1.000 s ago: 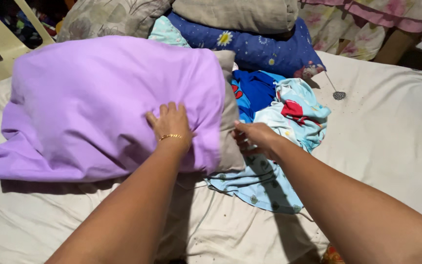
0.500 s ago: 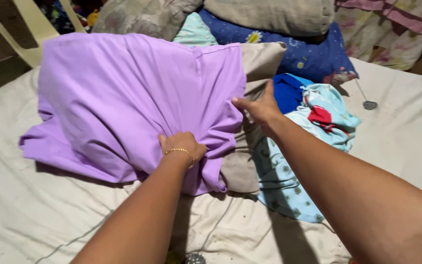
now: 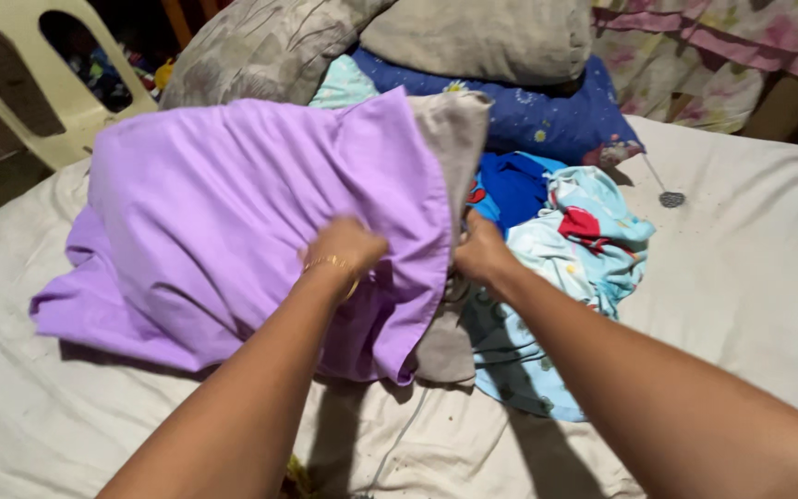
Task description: The person folds a purple pillowcase on a bed, then places it aside. They then pick up a patterned pillowcase and a light blue pillowcase, folding them together and placing them on the bed.
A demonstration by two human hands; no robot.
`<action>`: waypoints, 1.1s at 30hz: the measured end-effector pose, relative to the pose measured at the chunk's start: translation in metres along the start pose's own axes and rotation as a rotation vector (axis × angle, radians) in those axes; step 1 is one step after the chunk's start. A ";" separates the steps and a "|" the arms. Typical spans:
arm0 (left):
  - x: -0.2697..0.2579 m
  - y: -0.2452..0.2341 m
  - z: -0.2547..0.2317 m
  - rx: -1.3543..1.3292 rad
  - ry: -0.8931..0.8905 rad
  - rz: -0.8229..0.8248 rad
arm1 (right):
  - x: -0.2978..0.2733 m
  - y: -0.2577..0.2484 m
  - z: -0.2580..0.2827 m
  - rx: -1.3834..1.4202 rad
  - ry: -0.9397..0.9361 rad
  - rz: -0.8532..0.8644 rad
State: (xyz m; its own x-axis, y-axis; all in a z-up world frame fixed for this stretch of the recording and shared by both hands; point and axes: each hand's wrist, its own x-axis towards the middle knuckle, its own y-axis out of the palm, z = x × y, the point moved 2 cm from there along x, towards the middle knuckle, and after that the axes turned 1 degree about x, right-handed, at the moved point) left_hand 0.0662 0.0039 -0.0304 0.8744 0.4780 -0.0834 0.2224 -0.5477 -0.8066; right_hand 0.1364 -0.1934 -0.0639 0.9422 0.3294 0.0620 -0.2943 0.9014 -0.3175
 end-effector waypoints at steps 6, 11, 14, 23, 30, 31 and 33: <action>0.042 0.006 -0.067 0.005 0.462 -0.888 | -0.015 0.001 -0.008 0.101 -0.110 0.178; 0.036 0.023 -0.035 -0.016 0.231 -0.391 | -0.001 -0.014 -0.031 -0.233 -0.092 0.124; 0.018 0.020 -0.011 -0.044 0.282 -0.466 | 0.018 -0.012 -0.029 0.121 -0.237 0.001; -0.012 0.013 -0.014 -0.195 0.352 -0.417 | 0.009 0.012 0.028 -0.315 -0.287 -0.540; -0.009 0.006 -0.036 -0.177 0.338 -0.494 | 0.015 -0.007 0.024 -0.011 -0.335 -0.439; -0.006 0.005 -0.047 -0.158 0.358 -0.563 | 0.021 -0.011 0.024 0.046 -0.360 -0.356; -0.001 -0.002 -0.058 -0.219 0.316 -0.622 | 0.023 -0.019 0.021 0.148 -0.346 -0.217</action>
State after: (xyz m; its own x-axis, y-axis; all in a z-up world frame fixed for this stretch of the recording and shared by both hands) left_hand 0.0904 -0.0354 0.0052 0.6335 0.5427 0.5516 0.7708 -0.3796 -0.5117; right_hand 0.1607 -0.1969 -0.0370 0.8828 0.1797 0.4341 -0.1387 0.9825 -0.1247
